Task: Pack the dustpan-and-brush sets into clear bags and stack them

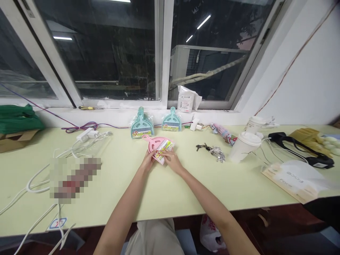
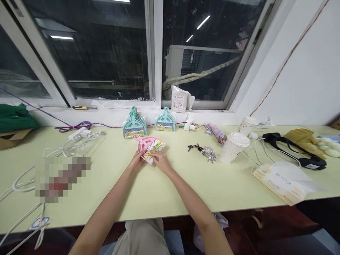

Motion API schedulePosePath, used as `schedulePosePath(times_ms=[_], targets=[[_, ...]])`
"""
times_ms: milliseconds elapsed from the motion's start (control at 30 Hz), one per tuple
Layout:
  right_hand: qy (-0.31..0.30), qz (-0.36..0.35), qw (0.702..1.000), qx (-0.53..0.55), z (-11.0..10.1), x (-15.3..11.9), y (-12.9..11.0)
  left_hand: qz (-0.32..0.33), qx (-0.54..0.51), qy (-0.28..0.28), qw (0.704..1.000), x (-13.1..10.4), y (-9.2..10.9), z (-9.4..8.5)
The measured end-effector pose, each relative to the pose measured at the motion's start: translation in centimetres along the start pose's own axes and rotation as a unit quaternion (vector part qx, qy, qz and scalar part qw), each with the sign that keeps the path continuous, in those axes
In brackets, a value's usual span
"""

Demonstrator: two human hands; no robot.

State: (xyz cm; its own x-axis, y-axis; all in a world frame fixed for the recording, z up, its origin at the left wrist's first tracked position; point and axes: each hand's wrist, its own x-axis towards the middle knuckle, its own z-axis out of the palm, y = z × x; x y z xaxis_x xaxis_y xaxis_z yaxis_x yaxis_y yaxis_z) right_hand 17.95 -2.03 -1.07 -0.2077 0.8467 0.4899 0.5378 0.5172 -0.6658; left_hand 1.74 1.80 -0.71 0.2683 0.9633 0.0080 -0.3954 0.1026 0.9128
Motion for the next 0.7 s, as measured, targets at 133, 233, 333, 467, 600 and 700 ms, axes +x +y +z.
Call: schedulePosePath(times_ms=[133, 233, 333, 467, 600, 700], targets=[[0.031, 0.024, 0.999, 0.010, -0.4, 0.1, 0.1, -0.002, 0.044, 0.005, 0.999, -0.3, 0.1, 0.3], [0.128, 0.067, 0.989, -0.009, -0.4, 0.1, 0.1, 0.011, 0.027, -0.004, 1.000, -0.4, 0.1, 0.5], [0.244, 0.187, 0.950, 0.061, 0.2, 0.3, 1.1, 0.021, 0.015, -0.018, 1.000, -0.4, 0.2, 0.6], [0.152, 0.285, 0.886, 0.332, 1.1, 0.7, 2.9, 0.023, 0.032, -0.032, 0.999, -0.4, 0.3, 0.6], [0.131, 0.305, 0.827, 0.454, 1.1, 0.8, 3.7, 0.032, 0.103, -0.050, 0.993, -0.3, 0.6, 0.0], [0.146, 0.312, 0.811, 0.472, 0.6, 0.6, 4.0, 0.072, 0.267, 0.032, 0.960, -0.3, 1.4, -2.0]])
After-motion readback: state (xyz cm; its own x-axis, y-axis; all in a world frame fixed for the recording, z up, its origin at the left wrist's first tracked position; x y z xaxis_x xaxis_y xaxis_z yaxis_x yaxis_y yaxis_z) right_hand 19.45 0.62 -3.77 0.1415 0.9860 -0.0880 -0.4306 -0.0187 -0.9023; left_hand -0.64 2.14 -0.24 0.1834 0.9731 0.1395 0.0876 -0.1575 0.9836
